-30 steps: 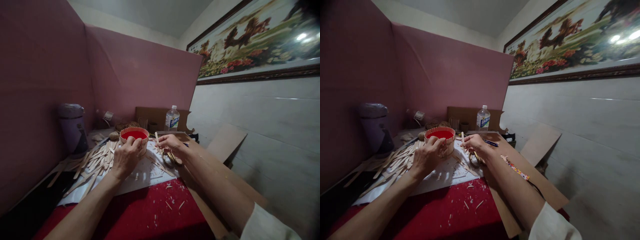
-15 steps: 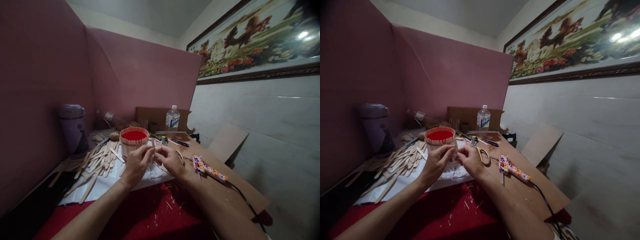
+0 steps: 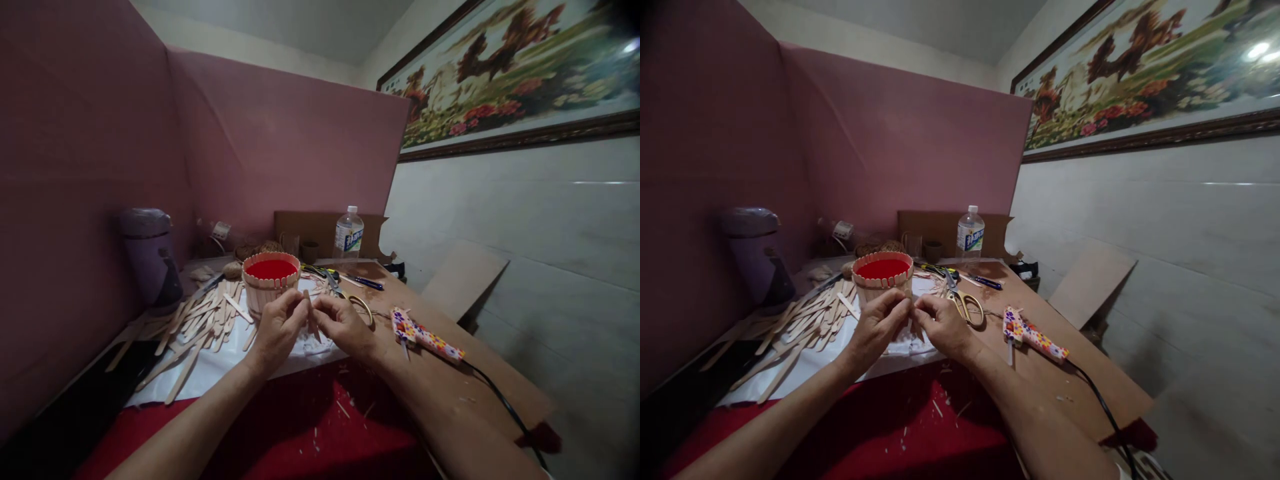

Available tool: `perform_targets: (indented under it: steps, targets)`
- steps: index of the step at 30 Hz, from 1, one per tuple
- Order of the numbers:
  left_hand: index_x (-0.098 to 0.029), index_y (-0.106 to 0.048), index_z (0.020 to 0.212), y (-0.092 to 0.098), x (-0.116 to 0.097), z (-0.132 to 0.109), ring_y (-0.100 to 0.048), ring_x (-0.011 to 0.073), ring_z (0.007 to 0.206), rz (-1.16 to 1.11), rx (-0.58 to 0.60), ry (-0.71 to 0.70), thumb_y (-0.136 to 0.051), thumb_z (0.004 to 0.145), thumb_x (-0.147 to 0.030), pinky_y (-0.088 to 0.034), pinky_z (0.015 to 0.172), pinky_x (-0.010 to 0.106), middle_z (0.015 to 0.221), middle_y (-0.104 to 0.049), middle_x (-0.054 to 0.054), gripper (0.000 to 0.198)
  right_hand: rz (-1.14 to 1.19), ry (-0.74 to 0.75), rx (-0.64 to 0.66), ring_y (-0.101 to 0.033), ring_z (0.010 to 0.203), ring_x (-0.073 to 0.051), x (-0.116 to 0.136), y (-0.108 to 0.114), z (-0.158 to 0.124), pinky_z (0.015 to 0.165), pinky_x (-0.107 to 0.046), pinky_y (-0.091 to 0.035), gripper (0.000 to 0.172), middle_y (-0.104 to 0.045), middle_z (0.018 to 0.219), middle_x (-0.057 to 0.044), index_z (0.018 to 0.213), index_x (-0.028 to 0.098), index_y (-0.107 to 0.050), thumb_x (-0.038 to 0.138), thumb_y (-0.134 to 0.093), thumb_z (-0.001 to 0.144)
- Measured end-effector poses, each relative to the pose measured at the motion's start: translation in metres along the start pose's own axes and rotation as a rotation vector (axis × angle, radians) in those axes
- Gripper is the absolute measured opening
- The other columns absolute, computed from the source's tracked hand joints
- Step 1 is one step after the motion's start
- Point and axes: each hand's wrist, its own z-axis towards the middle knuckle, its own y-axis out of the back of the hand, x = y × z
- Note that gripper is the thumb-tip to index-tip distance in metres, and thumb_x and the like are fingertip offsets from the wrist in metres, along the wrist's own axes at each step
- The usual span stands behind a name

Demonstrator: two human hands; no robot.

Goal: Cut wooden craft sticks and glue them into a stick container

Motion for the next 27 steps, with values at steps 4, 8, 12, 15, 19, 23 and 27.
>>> perform_targets:
  steps: [4,8,12,15,19,23,27]
  targets:
    - [-0.017,-0.049,0.066,0.002,0.005,-0.003,-0.042,0.0075,0.050,0.128,0.041,-0.037,-0.046,0.087,-0.038,-0.033,0.049,0.019,0.054,-0.047,-0.005,0.030,0.019,0.001,0.076,-0.045,0.051,-0.010,-0.005,-0.003,-0.001,0.051,-0.021,-0.035,0.028,-0.055,0.055,0.002,0.065,0.018,-0.055,0.037,-0.055,0.086]
    - [-0.018,-0.047,0.062,0.002,0.009,-0.005,-0.043,0.0075,0.049,0.297,0.018,-0.095,-0.042,0.090,-0.037,-0.030,0.049,0.020,0.052,-0.046,-0.005,0.035,-0.006,0.004,0.126,-0.051,0.054,-0.011,-0.007,-0.005,-0.002,0.057,-0.022,-0.040,0.023,-0.061,0.060,0.001,0.068,0.018,-0.057,0.031,-0.052,0.086]
    - [-0.018,-0.046,0.060,0.001,0.009,-0.009,-0.042,0.0074,0.046,0.527,-0.025,-0.214,-0.043,0.090,-0.031,-0.029,0.049,0.021,0.050,-0.045,-0.004,0.033,-0.097,0.056,0.135,-0.053,0.059,-0.012,-0.008,-0.004,-0.003,0.060,-0.022,-0.040,0.016,-0.062,0.064,0.000,0.068,0.018,-0.056,0.020,-0.051,0.082]
    - [-0.017,-0.047,0.061,-0.001,0.004,-0.014,-0.043,0.0073,0.046,0.618,-0.069,-0.371,-0.044,0.089,-0.023,-0.029,0.049,0.021,0.052,-0.048,-0.003,0.029,-0.157,0.135,0.105,-0.048,0.055,-0.011,-0.008,-0.002,-0.004,0.055,-0.021,-0.036,0.016,-0.056,0.059,0.003,0.066,0.019,-0.054,0.016,-0.050,0.080]
    - [-0.016,-0.051,0.066,-0.003,-0.006,-0.020,-0.046,0.0076,0.050,0.624,-0.098,-0.551,-0.044,0.090,-0.018,-0.032,0.050,0.021,0.057,-0.051,-0.001,0.025,-0.310,0.287,-0.022,-0.048,0.059,-0.013,-0.006,0.001,-0.009,0.057,-0.023,-0.037,0.011,-0.056,0.063,0.000,0.069,0.019,-0.056,0.016,-0.051,0.079]
    - [-0.016,-0.056,0.068,-0.003,-0.010,-0.022,-0.047,0.0093,0.049,0.746,-0.108,-0.735,-0.048,0.089,-0.019,-0.030,0.048,0.024,0.055,-0.050,-0.001,0.023,-0.337,0.485,-0.025,-0.056,0.069,-0.017,-0.006,0.001,-0.014,0.064,-0.028,-0.043,0.013,-0.063,0.075,-0.005,0.082,0.020,-0.058,0.016,-0.046,0.081]
    - [-0.018,-0.057,0.065,0.000,-0.010,-0.023,-0.041,0.0102,0.044,0.887,-0.147,-0.851,-0.050,0.088,-0.020,-0.025,0.046,0.028,0.052,-0.049,-0.001,0.024,-0.391,0.566,0.002,-0.059,0.073,-0.018,-0.009,-0.001,-0.014,0.068,-0.030,-0.045,0.017,-0.064,0.078,-0.007,0.086,0.020,-0.057,0.014,-0.041,0.084]
